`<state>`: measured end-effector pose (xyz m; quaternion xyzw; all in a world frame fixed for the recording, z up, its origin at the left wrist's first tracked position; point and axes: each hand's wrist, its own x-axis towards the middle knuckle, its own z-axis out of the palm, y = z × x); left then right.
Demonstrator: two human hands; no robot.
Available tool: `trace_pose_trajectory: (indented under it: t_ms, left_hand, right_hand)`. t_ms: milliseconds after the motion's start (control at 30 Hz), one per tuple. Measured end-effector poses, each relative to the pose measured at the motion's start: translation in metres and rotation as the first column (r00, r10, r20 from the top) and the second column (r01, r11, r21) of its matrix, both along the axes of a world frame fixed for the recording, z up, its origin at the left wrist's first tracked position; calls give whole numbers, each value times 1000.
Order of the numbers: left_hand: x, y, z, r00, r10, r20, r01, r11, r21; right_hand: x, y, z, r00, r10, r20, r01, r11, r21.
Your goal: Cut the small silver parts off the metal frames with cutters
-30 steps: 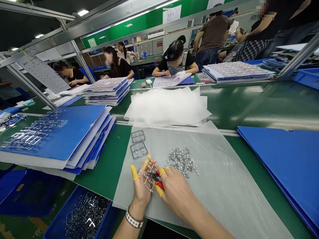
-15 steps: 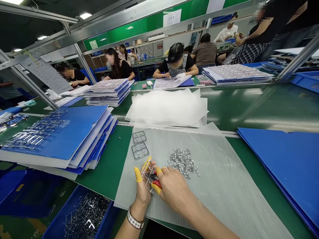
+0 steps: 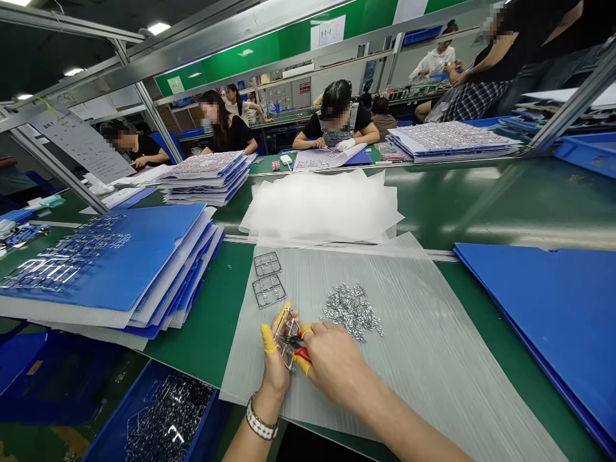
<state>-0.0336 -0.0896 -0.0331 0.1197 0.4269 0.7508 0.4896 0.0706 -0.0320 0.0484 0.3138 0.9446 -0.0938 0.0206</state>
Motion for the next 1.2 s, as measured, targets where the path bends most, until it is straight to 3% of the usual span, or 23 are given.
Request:
trace_pose_trajectory:
  t_ms: [233,567,967,1200]
  left_hand:
    - [1,1,6,1000,0,-20,0,1000,-6]
    - [6,3,24,994,-79,72,77,996,39]
    - [10,5,21,995,-84,43,83,996,43]
    - [8,5,19,998,-53,-29,54,998,21]
  right_hand:
    - [1,2,9,997,60,53,-62,998,33]
    - [14,21,5,997,-82,-11,83,989,122]
    - [12,21,5,998,-60,-10,61,994,96]
    - [10,22,7,1000,0,-3,0,987,161]
